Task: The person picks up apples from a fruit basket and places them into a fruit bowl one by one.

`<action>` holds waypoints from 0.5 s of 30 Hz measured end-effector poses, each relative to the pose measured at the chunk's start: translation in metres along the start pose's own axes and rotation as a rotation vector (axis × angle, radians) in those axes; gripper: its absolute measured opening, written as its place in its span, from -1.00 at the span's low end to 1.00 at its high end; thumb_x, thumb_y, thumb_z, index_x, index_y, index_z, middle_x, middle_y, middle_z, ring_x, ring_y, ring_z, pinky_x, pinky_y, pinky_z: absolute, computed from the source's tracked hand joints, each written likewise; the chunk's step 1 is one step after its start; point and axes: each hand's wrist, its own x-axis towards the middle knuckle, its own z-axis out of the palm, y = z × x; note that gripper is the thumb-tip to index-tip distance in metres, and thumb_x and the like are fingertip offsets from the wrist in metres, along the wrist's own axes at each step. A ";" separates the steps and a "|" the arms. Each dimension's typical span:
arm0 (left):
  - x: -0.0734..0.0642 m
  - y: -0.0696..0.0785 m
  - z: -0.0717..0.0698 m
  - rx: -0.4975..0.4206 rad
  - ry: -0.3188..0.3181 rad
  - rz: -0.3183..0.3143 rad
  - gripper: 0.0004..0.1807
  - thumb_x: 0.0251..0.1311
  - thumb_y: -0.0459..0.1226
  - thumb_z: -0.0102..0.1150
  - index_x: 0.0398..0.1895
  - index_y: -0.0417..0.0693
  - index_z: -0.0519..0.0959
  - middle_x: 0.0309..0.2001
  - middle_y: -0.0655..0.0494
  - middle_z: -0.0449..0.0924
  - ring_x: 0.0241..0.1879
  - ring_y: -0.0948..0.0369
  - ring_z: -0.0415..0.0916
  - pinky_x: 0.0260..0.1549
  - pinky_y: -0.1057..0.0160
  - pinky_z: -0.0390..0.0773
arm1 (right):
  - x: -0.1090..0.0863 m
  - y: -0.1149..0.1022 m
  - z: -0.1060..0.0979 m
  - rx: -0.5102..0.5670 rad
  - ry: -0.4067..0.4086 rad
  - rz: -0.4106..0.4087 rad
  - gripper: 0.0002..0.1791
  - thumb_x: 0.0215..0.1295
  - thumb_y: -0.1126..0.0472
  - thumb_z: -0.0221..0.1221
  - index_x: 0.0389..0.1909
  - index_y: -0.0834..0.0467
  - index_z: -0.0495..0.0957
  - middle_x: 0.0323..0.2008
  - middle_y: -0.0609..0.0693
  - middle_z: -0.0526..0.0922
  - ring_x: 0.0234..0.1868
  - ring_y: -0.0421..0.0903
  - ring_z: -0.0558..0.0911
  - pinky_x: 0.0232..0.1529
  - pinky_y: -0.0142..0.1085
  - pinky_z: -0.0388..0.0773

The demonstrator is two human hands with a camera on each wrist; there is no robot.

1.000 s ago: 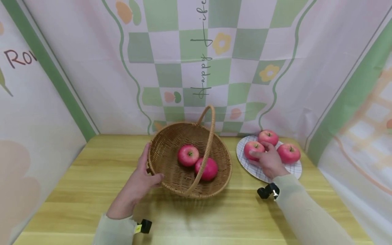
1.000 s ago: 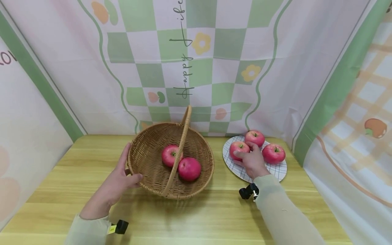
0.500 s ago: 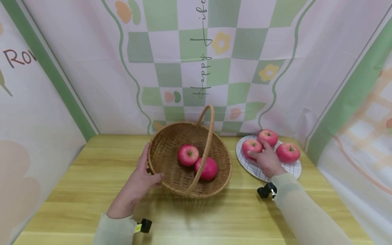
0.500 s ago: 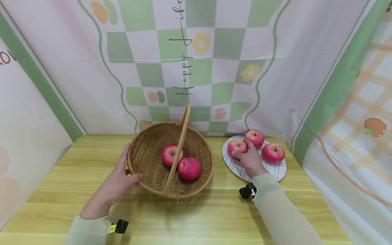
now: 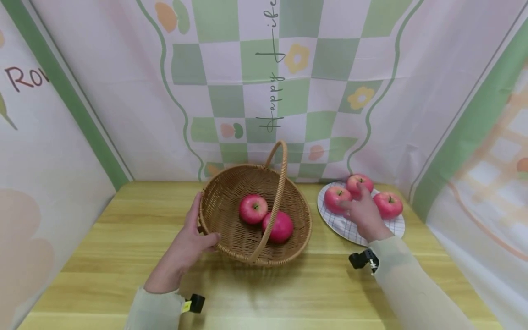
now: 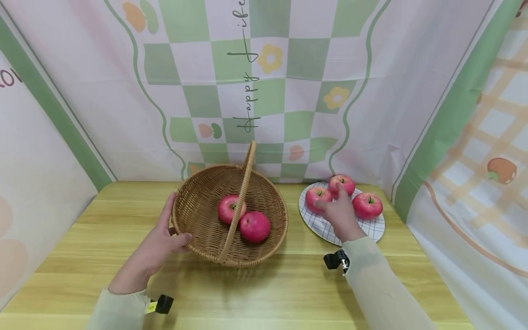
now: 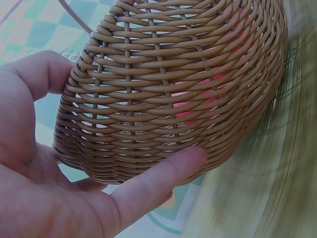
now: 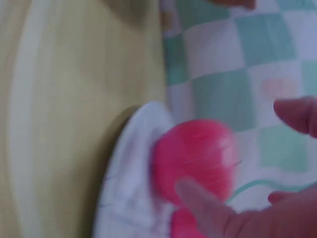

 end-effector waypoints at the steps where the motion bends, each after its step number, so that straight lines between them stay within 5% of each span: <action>1: 0.000 0.000 0.000 0.001 0.001 0.000 0.24 0.09 -0.53 0.22 0.58 0.59 -0.28 0.55 -0.04 -0.46 0.21 -0.43 0.21 -0.28 -0.03 0.68 | -0.003 -0.005 0.000 -0.043 0.034 -0.028 0.10 0.32 0.25 0.21 0.61 0.01 -0.41 0.54 0.28 -0.22 0.41 0.25 0.09 0.25 0.13 0.35; 4: 0.000 0.000 0.000 0.002 0.001 0.007 0.24 0.08 -0.54 0.22 0.58 0.57 -0.28 0.55 -0.05 -0.45 0.20 -0.44 0.22 -0.29 -0.05 0.68 | -0.012 -0.024 0.004 -0.142 0.121 -0.112 0.12 0.30 0.07 0.28 0.62 -0.01 -0.32 0.55 0.22 -0.16 0.46 0.23 0.00 0.35 0.19 0.14; 7: 0.000 0.000 -0.001 0.000 -0.003 0.015 0.24 0.09 -0.54 0.21 0.58 0.56 -0.28 0.55 -0.07 -0.45 0.20 -0.44 0.22 -0.29 -0.05 0.68 | -0.025 -0.044 0.012 -0.117 0.121 -0.178 0.13 0.28 -0.04 0.31 0.62 -0.16 -0.30 0.57 0.13 -0.20 0.50 0.17 -0.08 0.39 0.19 0.04; 10: 0.001 0.001 -0.001 -0.006 -0.012 0.015 0.24 0.10 -0.54 0.21 0.59 0.55 -0.29 0.55 -0.07 -0.47 0.21 -0.44 0.21 -0.28 -0.06 0.68 | -0.039 -0.057 0.025 -0.044 0.012 -0.317 0.12 0.29 0.05 0.33 0.60 -0.31 -0.29 0.58 -0.02 -0.23 0.51 0.11 -0.02 0.31 0.12 0.25; 15: 0.001 0.001 -0.001 -0.018 -0.022 0.011 0.24 0.10 -0.54 0.21 0.58 0.55 -0.30 0.55 -0.05 -0.48 0.22 -0.44 0.19 -0.27 -0.09 0.67 | -0.054 -0.063 0.057 0.013 -0.294 -0.587 0.21 0.20 0.26 0.40 0.60 -0.32 -0.25 0.58 -0.16 -0.32 0.52 0.13 -0.05 0.14 0.11 0.45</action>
